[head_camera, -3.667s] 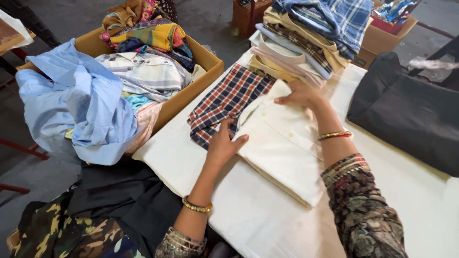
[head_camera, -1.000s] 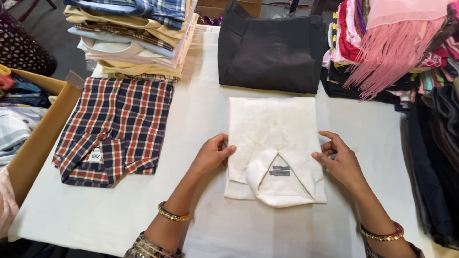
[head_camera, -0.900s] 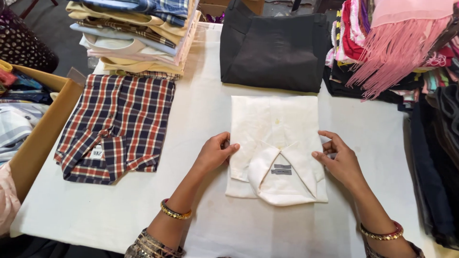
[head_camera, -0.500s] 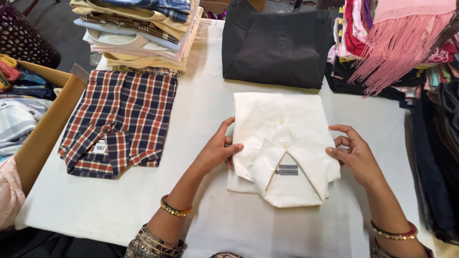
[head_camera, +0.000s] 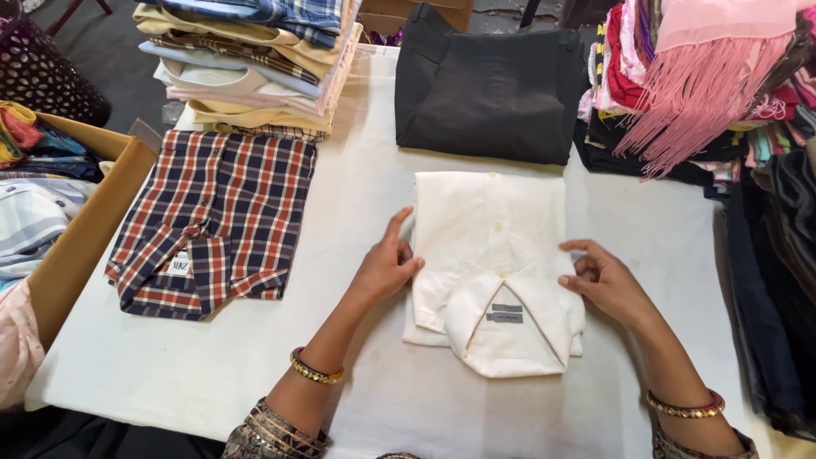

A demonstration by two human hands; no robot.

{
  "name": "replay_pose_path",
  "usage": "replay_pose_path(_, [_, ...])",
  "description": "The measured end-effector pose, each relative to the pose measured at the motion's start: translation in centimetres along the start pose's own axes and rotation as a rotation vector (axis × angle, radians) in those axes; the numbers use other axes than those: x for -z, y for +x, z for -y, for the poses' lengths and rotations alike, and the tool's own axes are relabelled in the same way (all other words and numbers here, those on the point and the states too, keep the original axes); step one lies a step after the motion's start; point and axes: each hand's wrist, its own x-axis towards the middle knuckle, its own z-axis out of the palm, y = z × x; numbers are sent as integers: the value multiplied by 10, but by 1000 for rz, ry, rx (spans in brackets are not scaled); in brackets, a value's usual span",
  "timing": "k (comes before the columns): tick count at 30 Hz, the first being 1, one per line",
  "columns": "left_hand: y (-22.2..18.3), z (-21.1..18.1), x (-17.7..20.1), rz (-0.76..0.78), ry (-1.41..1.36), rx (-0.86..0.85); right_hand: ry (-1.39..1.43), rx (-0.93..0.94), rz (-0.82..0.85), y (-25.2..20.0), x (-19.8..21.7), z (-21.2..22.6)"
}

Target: Folding a white long-sleeved shirt on a flat surface.

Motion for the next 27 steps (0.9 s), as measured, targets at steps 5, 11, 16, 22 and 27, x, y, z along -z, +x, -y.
replay_pose_path(5, [-5,-9,4,99,-86,72,-11,-97,64,-1,1,1])
replay_pose_path(11, [25,-13,-9,-379,437,-389,-569,196,-286,-2,-6,42])
replay_pose_path(16, [96,-16,-82,-406,650,-730,-652,767,-201,57,-59,71])
replay_pose_path(22, [106,-10,-84,-134,831,-382,-865,454,-47,108,-57,17])
replay_pose_path(27, [89,-26,-70,-86,848,-253,-877,377,-85,109,-51,11])
